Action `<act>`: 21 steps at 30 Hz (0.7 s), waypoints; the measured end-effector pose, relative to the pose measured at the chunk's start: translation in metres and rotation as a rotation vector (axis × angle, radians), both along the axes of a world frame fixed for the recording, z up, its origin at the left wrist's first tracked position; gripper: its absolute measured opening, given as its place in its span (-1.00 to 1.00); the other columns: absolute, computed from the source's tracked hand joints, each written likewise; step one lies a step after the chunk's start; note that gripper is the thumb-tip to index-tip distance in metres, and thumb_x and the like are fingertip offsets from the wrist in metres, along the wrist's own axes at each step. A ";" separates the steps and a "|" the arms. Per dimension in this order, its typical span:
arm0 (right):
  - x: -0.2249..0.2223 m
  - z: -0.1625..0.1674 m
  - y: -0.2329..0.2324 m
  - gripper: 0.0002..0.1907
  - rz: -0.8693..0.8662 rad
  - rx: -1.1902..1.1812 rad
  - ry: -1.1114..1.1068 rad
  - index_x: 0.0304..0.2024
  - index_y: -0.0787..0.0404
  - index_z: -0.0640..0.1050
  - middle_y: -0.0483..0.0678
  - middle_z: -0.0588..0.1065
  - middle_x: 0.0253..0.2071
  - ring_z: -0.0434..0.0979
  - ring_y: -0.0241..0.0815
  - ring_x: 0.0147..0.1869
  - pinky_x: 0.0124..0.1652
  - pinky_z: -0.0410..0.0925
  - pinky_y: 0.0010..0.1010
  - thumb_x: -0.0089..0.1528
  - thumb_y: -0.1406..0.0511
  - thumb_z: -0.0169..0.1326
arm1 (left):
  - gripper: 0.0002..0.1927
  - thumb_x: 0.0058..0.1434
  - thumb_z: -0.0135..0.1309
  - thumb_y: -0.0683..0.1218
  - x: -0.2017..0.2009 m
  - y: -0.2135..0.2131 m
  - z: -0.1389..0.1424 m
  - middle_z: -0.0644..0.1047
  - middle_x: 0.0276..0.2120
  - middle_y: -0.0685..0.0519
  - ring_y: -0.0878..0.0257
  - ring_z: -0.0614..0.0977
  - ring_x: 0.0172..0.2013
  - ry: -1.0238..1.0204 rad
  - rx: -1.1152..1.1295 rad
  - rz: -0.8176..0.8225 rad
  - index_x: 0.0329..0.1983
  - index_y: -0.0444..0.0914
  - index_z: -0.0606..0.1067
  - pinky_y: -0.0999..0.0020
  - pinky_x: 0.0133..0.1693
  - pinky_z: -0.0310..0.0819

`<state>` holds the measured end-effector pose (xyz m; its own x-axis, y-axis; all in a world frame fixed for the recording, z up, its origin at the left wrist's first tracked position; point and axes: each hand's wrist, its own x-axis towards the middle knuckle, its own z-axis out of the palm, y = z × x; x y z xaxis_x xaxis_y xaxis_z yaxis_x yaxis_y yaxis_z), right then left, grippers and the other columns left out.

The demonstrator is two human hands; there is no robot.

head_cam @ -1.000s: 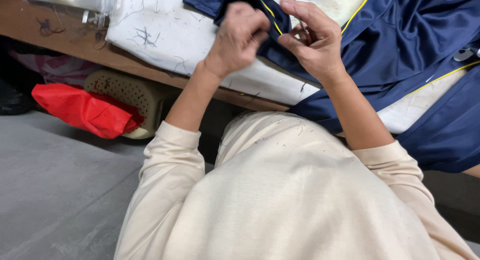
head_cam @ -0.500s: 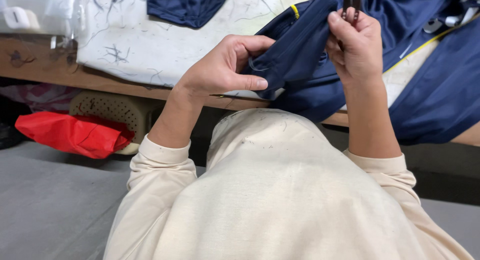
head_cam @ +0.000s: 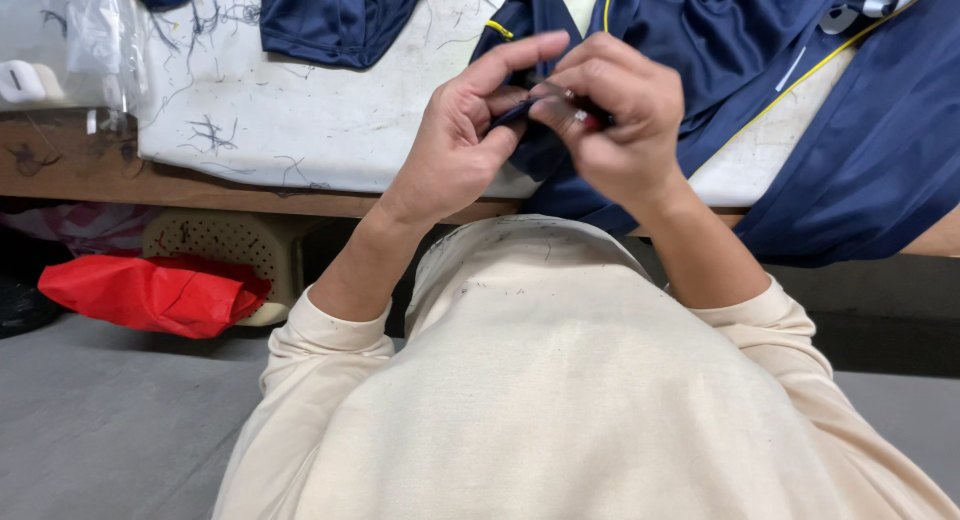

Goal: The person trims loose threads and excess fabric from the elastic waistband and seams of a navy blue garment using small scissors. They repeatedly reposition the garment to access different areas and continue cutting until the end of the clip.

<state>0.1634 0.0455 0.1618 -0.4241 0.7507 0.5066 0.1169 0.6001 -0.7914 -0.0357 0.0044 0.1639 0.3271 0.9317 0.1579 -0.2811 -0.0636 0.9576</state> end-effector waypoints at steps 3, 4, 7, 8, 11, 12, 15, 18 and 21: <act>0.012 -0.010 0.012 -0.82 0.046 -0.372 0.208 -0.29 0.38 0.60 -0.04 0.55 -0.33 0.48 -0.36 -0.30 -0.28 0.30 -0.61 0.43 0.48 0.29 | -0.38 0.27 -0.23 -0.49 -0.006 -0.001 0.000 0.52 0.21 -0.09 0.35 0.60 0.14 -0.023 -0.080 -0.039 0.41 -0.37 0.35 0.47 0.28 0.47; 0.014 -0.011 0.015 -0.81 0.059 -0.454 0.236 -0.28 0.38 0.60 -0.05 0.55 -0.34 0.47 -0.38 -0.32 -0.30 0.29 -0.62 0.44 0.47 0.28 | -0.40 0.30 -0.22 -0.47 -0.007 -0.001 0.000 0.52 0.21 -0.08 0.34 0.59 0.17 -0.067 -0.111 -0.047 0.41 -0.36 0.36 0.45 0.30 0.48; 0.017 -0.009 0.023 -0.86 0.096 -0.547 0.228 -0.23 0.37 0.60 -0.08 0.54 -0.39 0.44 -0.43 -0.37 -0.35 0.26 -0.65 0.44 0.45 0.26 | -0.54 0.37 -0.05 -0.41 -0.005 0.000 -0.003 0.55 0.18 -0.06 0.32 0.60 0.17 -0.093 -0.162 -0.029 0.33 -0.34 0.43 0.43 0.27 0.51; 0.015 -0.008 0.024 -0.87 0.100 -0.581 0.235 -0.22 0.37 0.60 -0.08 0.55 -0.37 0.46 -0.43 -0.36 -0.34 0.28 -0.65 0.44 0.45 0.26 | -0.59 0.39 0.03 -0.38 -0.003 0.000 -0.004 0.56 0.17 -0.06 0.31 0.61 0.15 -0.084 -0.172 -0.019 0.29 -0.34 0.46 0.43 0.25 0.53; 0.013 -0.006 0.029 -0.88 0.094 -0.619 0.243 -0.20 0.36 0.60 -0.08 0.57 -0.32 0.52 -0.42 -0.34 -0.31 0.35 -0.64 0.44 0.44 0.25 | -0.86 0.31 0.21 -0.26 0.005 -0.001 -0.009 0.61 -0.17 0.05 0.40 0.62 -0.13 0.257 -0.059 0.202 -0.08 -0.31 0.56 0.55 0.01 0.55; 0.013 -0.006 0.031 -0.88 0.084 -0.599 0.237 -0.20 0.36 0.60 -0.08 0.57 -0.31 0.53 -0.41 -0.33 -0.30 0.38 -0.63 0.45 0.44 0.25 | -0.88 0.29 0.25 -0.25 0.006 -0.001 -0.011 0.57 -0.16 0.07 0.40 0.58 -0.15 0.328 0.050 0.258 -0.14 -0.30 0.56 0.55 -0.04 0.52; 0.019 -0.007 0.040 -0.85 0.089 -0.505 0.214 -0.19 0.37 0.57 -0.09 0.54 -0.34 0.51 -0.40 -0.34 -0.29 0.38 -0.60 0.49 0.44 0.24 | -0.86 0.25 0.33 -0.23 0.005 0.000 -0.018 0.46 -0.15 0.13 0.39 0.49 -0.18 0.449 0.288 0.359 -0.24 -0.27 0.55 0.54 -0.10 0.44; 0.024 -0.003 0.047 -0.76 0.110 -0.405 0.215 -0.21 0.38 0.52 -0.11 0.49 -0.36 0.39 -0.39 -0.36 -0.31 0.27 -0.59 0.59 0.42 0.16 | -0.89 0.29 0.27 -0.27 -0.001 0.001 -0.026 0.46 -0.19 0.15 0.41 0.42 -0.23 0.315 0.162 0.324 -0.18 -0.28 0.57 0.54 -0.13 0.36; 0.025 0.008 0.046 -0.70 -0.038 -0.140 -0.052 -0.26 0.41 0.45 -0.08 0.32 -0.48 0.23 -0.33 -0.45 -0.40 0.11 -0.53 0.52 0.37 0.21 | -0.85 0.31 0.21 -0.33 -0.008 0.003 -0.037 0.54 -0.21 0.13 0.43 0.37 -0.30 0.081 -0.132 0.253 -0.09 -0.31 0.61 0.57 -0.16 0.34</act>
